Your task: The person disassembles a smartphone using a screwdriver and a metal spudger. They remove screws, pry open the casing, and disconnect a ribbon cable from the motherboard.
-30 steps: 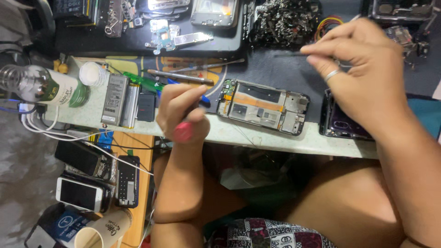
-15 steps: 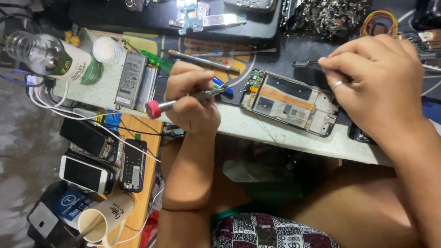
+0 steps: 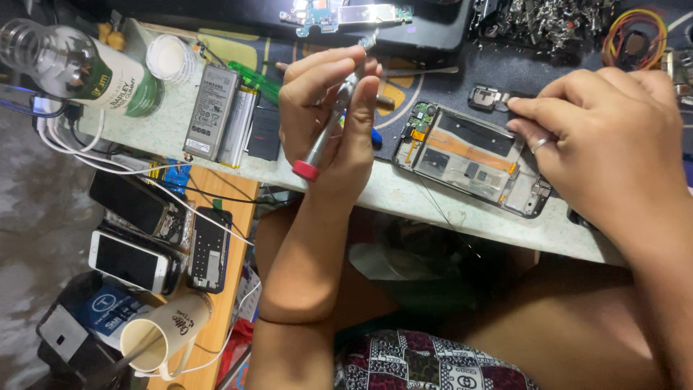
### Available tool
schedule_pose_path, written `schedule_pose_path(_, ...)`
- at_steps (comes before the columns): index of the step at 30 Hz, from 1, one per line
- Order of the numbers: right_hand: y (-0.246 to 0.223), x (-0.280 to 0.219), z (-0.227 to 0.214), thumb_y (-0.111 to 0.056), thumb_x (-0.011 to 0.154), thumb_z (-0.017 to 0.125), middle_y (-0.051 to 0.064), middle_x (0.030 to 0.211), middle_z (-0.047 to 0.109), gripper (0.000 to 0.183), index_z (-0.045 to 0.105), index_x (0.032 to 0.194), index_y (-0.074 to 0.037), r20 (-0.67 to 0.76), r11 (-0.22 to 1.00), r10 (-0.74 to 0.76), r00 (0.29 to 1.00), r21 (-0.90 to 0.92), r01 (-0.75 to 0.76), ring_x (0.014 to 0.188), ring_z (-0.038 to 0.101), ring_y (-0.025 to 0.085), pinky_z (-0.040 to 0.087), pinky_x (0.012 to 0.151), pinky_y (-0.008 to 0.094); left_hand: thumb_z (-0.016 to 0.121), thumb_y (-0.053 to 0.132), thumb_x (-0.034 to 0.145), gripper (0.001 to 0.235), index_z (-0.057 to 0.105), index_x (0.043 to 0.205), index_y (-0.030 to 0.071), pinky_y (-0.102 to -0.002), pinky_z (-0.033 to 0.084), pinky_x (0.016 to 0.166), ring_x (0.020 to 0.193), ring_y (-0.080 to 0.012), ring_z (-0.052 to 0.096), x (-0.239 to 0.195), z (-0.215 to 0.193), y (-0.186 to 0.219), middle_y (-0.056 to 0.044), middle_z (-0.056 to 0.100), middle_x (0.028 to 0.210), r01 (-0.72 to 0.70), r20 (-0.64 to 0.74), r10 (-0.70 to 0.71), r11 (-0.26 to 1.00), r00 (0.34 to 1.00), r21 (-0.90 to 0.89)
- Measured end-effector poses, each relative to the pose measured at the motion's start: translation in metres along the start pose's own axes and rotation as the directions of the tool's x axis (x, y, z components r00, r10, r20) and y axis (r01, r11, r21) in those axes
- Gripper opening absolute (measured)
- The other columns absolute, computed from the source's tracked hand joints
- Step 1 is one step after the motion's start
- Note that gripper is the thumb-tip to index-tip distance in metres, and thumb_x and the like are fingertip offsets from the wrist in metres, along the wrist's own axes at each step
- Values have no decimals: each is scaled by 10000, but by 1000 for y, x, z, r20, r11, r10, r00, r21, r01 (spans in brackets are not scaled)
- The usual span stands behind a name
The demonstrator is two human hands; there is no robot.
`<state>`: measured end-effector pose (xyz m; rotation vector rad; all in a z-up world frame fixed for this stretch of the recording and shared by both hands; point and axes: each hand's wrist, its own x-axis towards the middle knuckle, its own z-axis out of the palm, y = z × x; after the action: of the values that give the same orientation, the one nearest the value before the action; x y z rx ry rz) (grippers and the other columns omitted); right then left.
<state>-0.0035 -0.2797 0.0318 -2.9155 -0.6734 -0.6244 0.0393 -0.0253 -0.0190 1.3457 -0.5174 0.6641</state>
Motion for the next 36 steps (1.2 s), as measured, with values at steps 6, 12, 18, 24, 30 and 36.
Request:
schedule_pose_path(6, -10, 1, -11, -216, 938, 830, -18, 906, 678, 142, 791, 1055, -146, 59, 992, 35, 998, 116, -42, 900, 638, 203, 407, 885, 377, 645, 9, 1136, 223, 520, 1317, 45, -256, 653, 984, 1102, -158, 703, 4, 1, 6, -103, 605, 1304, -66, 44, 60, 983, 997, 169)
schedule_pose_path(12, 1, -5, -16, -185, 931, 789, -42, 917, 701, 120, 788, 1051, -180, 175, 989, 59, 983, 126, -82, 893, 661, 189, 408, 883, 370, 656, -35, 1101, 146, 593, 1207, 42, -245, 642, 908, 1042, -163, 710, 11, 1, 12, -107, 660, 1252, -153, 79, 134, 935, 988, 321)
schedule_pose_path(18, 12, -8, -19, -231, 820, 812, -55, 882, 707, 195, 796, 1013, -210, 227, 985, 81, 970, 128, -113, 880, 647, 194, 390, 852, 390, 680, -85, 1067, 151, 642, 1144, 39, -255, 639, 921, 1033, -178, 707, 13, 3, 16, -100, 642, 1264, -179, 87, 157, 900, 984, 398)
schedule_pose_path(24, 6, -4, -19, -347, 733, 829, -52, 908, 714, 344, 798, 1049, -216, 323, 989, 23, 946, 133, -69, 906, 642, 182, 396, 860, 374, 678, -84, 1076, 153, 640, 1152, 43, -252, 622, 928, 1023, -169, 712, 11, 1, 18, -96, 646, 1255, -165, 92, 140, 902, 986, 398)
schedule_pose_path(30, -2, -1, -15, -432, 668, 814, -55, 995, 697, 458, 778, 1071, -218, 276, 951, -129, 953, 308, 40, 990, 621, 195, 395, 885, 387, 680, -66, 1075, 141, 645, 1153, 45, -255, 615, 926, 1013, -170, 711, 12, 0, 17, -96, 656, 1235, -174, 97, 147, 903, 984, 394)
schedule_pose_path(36, -5, -2, -11, -440, 694, 804, -42, 1024, 686, 414, 772, 1039, -212, 317, 953, -160, 935, 296, 63, 1019, 622, 201, 410, 910, 392, 679, -57, 1062, 133, 646, 1140, 46, -260, 603, 932, 1017, -173, 700, 13, 0, 18, -95, 659, 1258, -175, 110, 143, 907, 984, 384)
